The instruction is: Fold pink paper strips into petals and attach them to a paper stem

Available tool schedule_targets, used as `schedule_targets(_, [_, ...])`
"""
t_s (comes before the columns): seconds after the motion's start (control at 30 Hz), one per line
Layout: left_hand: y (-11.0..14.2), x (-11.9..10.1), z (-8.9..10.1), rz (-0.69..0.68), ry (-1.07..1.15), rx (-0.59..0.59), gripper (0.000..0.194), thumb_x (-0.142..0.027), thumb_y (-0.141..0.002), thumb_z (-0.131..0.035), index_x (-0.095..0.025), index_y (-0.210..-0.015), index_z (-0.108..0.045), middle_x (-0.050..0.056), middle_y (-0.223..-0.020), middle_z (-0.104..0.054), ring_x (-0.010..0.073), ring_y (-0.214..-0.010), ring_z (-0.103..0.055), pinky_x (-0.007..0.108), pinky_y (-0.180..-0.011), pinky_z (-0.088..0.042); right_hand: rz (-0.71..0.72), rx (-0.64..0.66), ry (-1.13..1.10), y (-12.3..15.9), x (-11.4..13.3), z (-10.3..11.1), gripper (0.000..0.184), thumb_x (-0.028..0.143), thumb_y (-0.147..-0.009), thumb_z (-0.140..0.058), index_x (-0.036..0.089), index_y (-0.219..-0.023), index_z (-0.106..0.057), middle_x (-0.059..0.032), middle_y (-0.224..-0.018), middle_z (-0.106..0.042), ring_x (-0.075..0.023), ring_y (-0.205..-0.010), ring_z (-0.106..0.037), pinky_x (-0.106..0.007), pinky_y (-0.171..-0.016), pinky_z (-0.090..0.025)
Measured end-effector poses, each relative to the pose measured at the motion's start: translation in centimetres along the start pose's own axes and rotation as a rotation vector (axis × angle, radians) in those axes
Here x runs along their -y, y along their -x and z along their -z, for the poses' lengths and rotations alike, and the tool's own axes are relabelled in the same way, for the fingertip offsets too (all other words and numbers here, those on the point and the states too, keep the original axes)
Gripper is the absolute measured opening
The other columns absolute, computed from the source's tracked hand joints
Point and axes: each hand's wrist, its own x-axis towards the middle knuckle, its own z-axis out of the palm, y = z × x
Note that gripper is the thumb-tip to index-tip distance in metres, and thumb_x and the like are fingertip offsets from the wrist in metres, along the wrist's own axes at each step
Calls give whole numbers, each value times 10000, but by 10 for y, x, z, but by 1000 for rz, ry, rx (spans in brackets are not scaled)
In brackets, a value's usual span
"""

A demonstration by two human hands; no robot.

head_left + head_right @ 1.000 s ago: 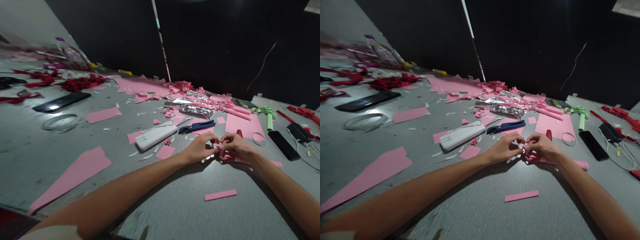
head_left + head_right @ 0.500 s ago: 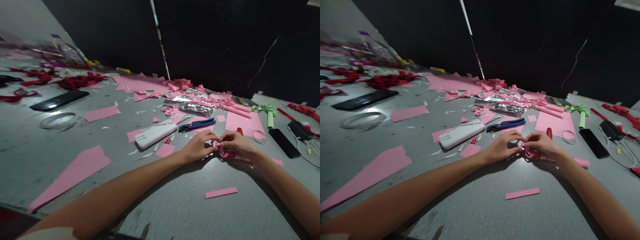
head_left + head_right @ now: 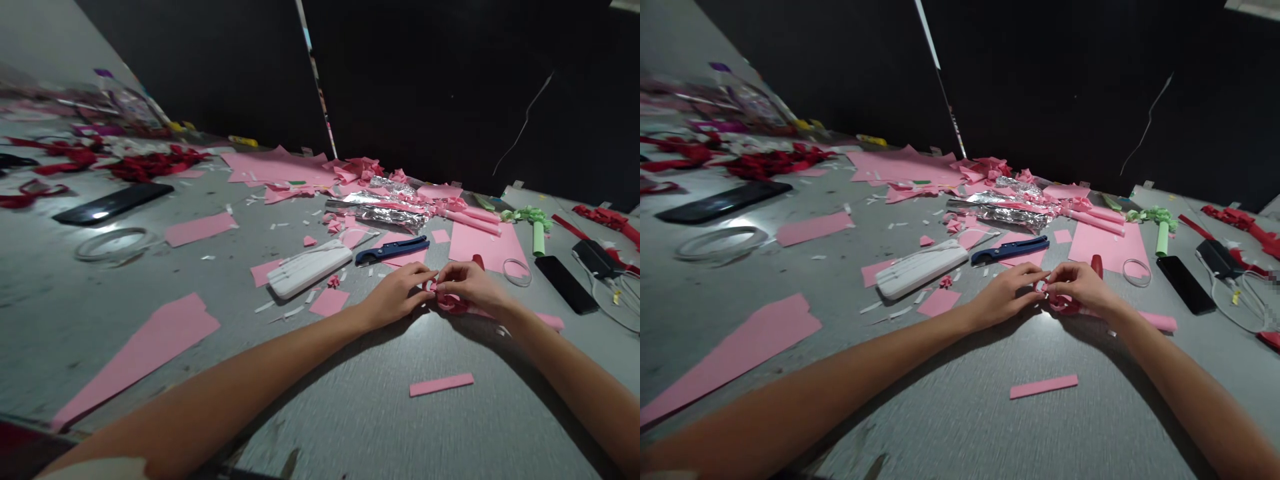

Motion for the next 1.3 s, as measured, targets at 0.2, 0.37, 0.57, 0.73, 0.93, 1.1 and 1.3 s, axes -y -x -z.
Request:
schedule_targets(0.2, [0, 13, -12, 43, -38, -7, 405, -394, -1141, -479, -266, -1512, -578, 117, -1302, -605, 280, -1188, -621, 462, -1089, -539, 87, -3, 99, -3, -6, 2, 243, 431, -811, -874, 212, -894, -810, -58, -829, -776, -195, -748, -700, -339, -713, -565])
schedule_targets(0.37, [1, 19, -15, 21, -63, -35, 431, -423, -1153, -441, -268, -1536, -564, 121, -1274, -599, 278, -1149, -614, 468, -1062, -550, 127, -42, 174, -6, -12, 4, 201, 419, -830, -835, 228, -894, -830, -65, -829, -799, -209, -733, -697, -344, -691, -548])
schedule_targets(0.57, [2, 12, -7, 87, -74, -49, 316, -308, -1067, -636, -241, -1371, -692, 103, -1250, -661, 279, -1137, -643, 472, -1053, -525, 204, -167, 287, -4, 1, 8, 125, 358, -859, -791, 239, -865, -831, -65, -916, -820, -243, -851, -715, -377, -803, -547])
schedule_targets(0.73, [0, 9, 1, 211, -7, -59, 247, -272, -893, -838, -188, -1104, -740, 74, -1108, -728, 251, -990, -677, 405, -934, -523, 318, -182, 425, 27, 24, 10, 133, 348, -936, -736, 262, -912, -835, -69, -975, -823, -260, -919, -716, -396, -840, -523])
schedule_targets(0.93, [-3, 11, 7, 296, 91, -30, 265, -349, -835, -869, -176, -983, -733, 25, -898, -722, 186, -776, -629, 299, -721, -458, 324, -82, 616, 79, 11, 8, 142, 306, -1005, -689, 290, -1003, -830, -72, -985, -825, -272, -902, -732, -408, -802, -516])
schedule_targets(1.1, [1, 10, 2, 371, 220, -51, 334, -356, -836, -847, -167, -1054, -679, 30, -908, -738, 161, -718, -655, 282, -681, -496, 413, -158, 664, 86, -8, 4, 174, 236, -1006, -679, 308, -1092, -813, -94, -1078, -819, -309, -1009, -728, -463, -900, -526])
schedule_targets(1.3, [1, 1, -2, 333, 279, -66, 275, -220, -828, -781, -174, -1087, -700, 79, -1071, -782, 210, -916, -723, 331, -807, -569, 302, -183, 708, 33, -3, 1, 219, 224, -973, -723, 252, -1170, -812, -126, -1275, -800, -336, -1195, -712, -471, -1033, -515])
